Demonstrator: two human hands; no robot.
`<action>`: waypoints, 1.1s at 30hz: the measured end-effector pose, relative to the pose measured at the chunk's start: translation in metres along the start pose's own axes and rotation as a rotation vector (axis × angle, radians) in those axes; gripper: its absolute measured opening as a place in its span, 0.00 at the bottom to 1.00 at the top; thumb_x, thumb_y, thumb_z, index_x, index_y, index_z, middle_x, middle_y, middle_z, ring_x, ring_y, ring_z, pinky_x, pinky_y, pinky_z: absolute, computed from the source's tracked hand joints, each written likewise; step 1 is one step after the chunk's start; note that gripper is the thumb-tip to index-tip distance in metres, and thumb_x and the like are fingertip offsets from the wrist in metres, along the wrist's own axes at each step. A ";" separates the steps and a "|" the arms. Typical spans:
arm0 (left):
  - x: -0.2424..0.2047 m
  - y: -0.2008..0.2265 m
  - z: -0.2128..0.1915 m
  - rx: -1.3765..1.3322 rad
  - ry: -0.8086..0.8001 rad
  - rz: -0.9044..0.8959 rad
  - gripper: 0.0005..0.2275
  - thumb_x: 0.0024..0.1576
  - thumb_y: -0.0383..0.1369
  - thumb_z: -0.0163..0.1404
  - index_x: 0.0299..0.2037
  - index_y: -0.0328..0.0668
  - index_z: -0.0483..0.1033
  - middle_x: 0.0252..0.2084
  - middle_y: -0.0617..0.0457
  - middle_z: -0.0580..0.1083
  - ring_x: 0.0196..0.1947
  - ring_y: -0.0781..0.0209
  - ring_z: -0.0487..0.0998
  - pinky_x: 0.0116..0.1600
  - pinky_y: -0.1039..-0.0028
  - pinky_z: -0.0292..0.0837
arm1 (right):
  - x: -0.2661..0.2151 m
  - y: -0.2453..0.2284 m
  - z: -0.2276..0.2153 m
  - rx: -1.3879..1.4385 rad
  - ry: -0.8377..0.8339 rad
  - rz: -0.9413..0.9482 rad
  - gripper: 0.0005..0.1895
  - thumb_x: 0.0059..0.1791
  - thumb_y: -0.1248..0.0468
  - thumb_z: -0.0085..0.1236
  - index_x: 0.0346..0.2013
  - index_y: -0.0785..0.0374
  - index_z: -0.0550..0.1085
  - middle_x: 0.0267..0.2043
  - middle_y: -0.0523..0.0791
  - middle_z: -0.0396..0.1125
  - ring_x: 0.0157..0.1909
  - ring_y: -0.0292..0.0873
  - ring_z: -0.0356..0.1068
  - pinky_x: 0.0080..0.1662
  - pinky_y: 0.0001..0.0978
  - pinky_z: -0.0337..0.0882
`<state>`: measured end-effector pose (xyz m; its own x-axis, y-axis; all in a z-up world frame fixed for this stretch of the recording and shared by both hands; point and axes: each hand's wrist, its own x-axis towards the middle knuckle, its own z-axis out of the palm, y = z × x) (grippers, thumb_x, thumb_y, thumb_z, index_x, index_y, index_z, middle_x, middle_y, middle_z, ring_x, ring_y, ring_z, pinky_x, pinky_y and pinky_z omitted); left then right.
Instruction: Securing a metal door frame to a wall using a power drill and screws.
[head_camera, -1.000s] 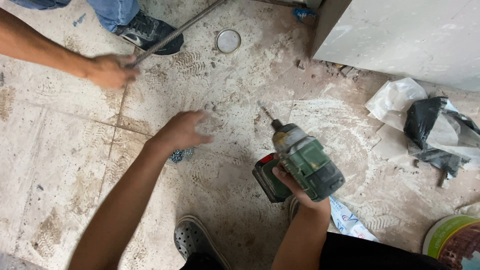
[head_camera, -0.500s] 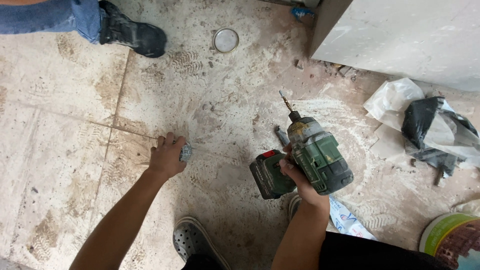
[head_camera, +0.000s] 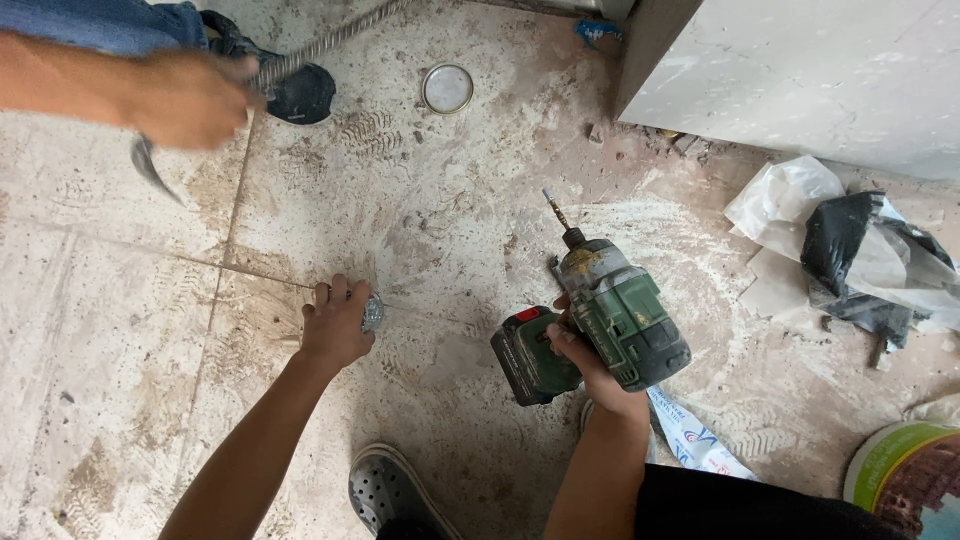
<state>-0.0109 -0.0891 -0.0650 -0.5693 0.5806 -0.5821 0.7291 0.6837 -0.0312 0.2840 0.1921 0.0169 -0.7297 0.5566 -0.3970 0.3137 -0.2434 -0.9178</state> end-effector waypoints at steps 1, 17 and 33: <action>0.001 -0.001 0.002 0.001 0.000 0.002 0.29 0.52 0.41 0.60 0.62 0.56 0.56 0.62 0.45 0.55 0.62 0.42 0.57 0.55 0.44 0.69 | 0.001 0.001 0.000 0.000 0.002 0.000 0.24 0.50 0.52 0.60 0.57 0.60 0.72 0.39 0.60 0.74 0.44 0.61 0.78 0.43 0.63 0.76; 0.011 -0.011 0.028 0.040 0.019 0.014 0.35 0.51 0.43 0.59 0.65 0.57 0.50 0.62 0.45 0.52 0.62 0.41 0.54 0.55 0.42 0.63 | 0.009 -0.037 -0.005 0.068 -0.121 0.238 0.26 0.41 0.53 0.70 0.50 0.61 0.79 0.34 0.54 0.76 0.42 0.45 0.77 0.50 0.41 0.78; 0.004 -0.007 0.019 0.007 0.071 0.041 0.34 0.52 0.41 0.60 0.64 0.52 0.51 0.60 0.45 0.52 0.60 0.43 0.55 0.52 0.48 0.63 | 0.011 -0.043 -0.005 0.085 -0.108 0.259 0.26 0.42 0.54 0.69 0.51 0.61 0.78 0.36 0.53 0.75 0.43 0.45 0.77 0.51 0.42 0.77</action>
<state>-0.0109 -0.0996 -0.0828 -0.5641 0.6382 -0.5239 0.7550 0.6556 -0.0143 0.2656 0.2125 0.0517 -0.6938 0.3809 -0.6111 0.4491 -0.4345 -0.7807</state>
